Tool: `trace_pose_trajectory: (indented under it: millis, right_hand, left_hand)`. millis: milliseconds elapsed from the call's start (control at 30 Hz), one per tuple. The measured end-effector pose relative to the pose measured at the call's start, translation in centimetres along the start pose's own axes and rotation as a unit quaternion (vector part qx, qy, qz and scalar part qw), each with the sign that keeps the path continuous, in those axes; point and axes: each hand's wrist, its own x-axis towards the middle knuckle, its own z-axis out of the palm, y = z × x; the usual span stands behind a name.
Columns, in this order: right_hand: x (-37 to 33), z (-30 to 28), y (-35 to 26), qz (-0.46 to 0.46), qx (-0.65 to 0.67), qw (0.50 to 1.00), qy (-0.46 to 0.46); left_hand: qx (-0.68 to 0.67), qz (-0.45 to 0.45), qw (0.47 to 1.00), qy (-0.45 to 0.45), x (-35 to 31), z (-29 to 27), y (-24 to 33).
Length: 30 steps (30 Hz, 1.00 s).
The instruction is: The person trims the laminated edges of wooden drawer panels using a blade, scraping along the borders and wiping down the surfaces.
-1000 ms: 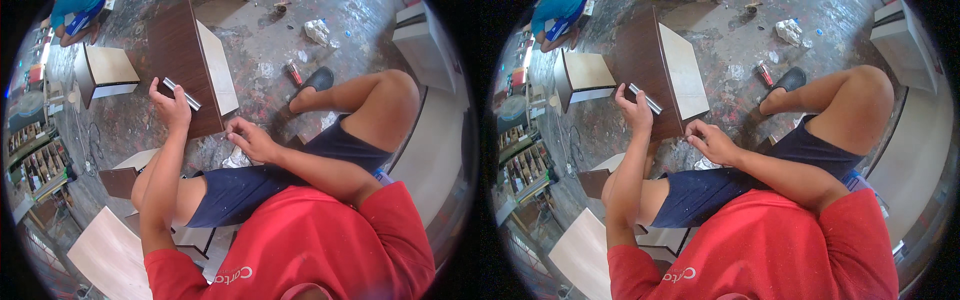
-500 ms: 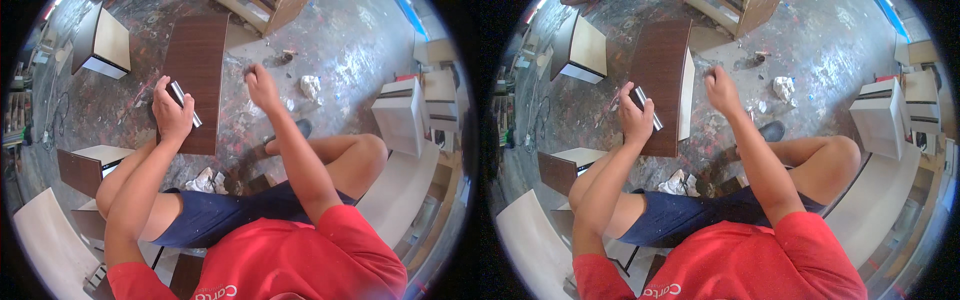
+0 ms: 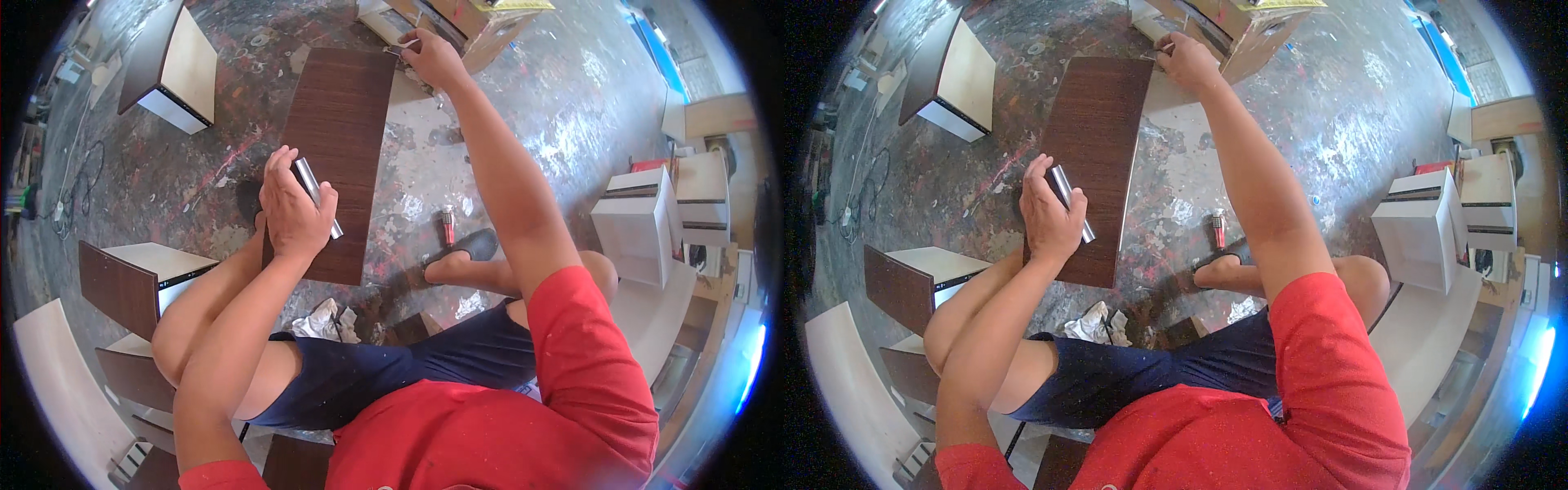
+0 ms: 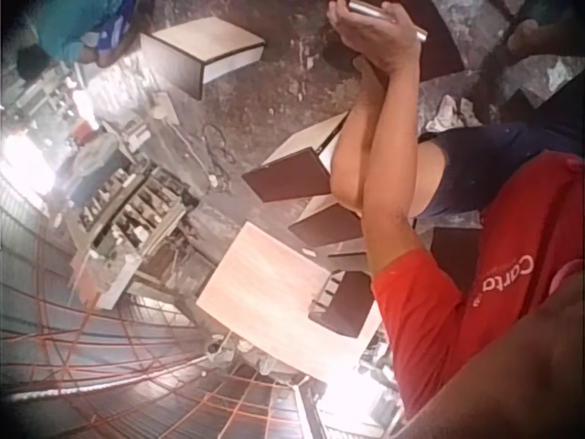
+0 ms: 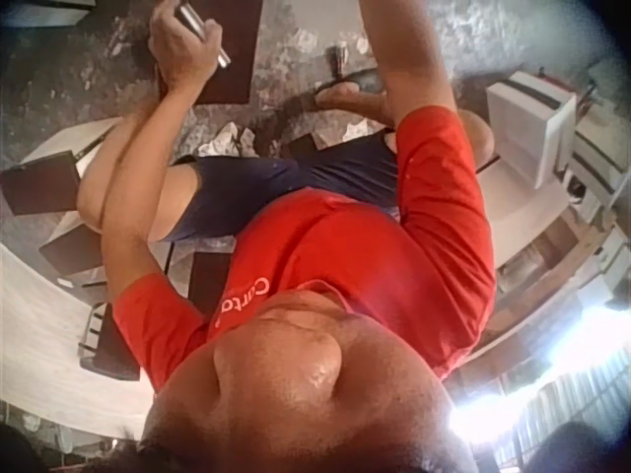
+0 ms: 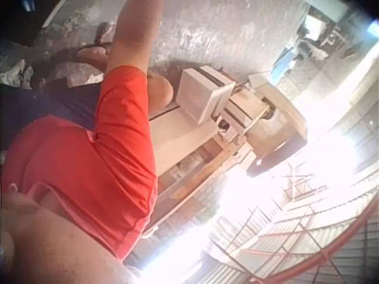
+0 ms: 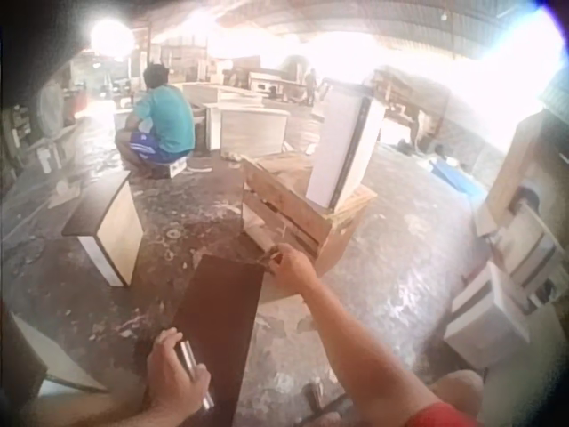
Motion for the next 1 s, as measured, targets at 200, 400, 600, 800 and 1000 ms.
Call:
trace_pose_trajectory:
  millis: [200,400,600,800,1000]
  right_hand:
    - [0.8,0.4,0.6,-0.063,-0.022,0.998,-0.005]
    - [0.8,0.6,1.2,-0.053,-0.070,0.996,0.012]
    - [0.4,0.8,-0.3,-0.033,-0.084,0.996,0.000]
    - [0.2,1.0,0.7,-0.025,-0.092,0.995,-0.016]
    - [-4.5,1.2,-1.5,-0.045,-0.060,0.997,-0.028]
  left_hand:
    - [-0.004,-0.003,1.000,0.000,0.2,0.2,0.2]
    - [-0.006,0.002,1.000,0.003,0.4,0.4,0.3]
    - [-0.001,-0.003,1.000,0.005,0.2,-0.1,0.4]
    - [-0.004,-0.002,1.000,0.003,0.4,0.0,0.8]
    - [-0.019,-0.010,1.000,0.005,0.0,0.2,0.1]
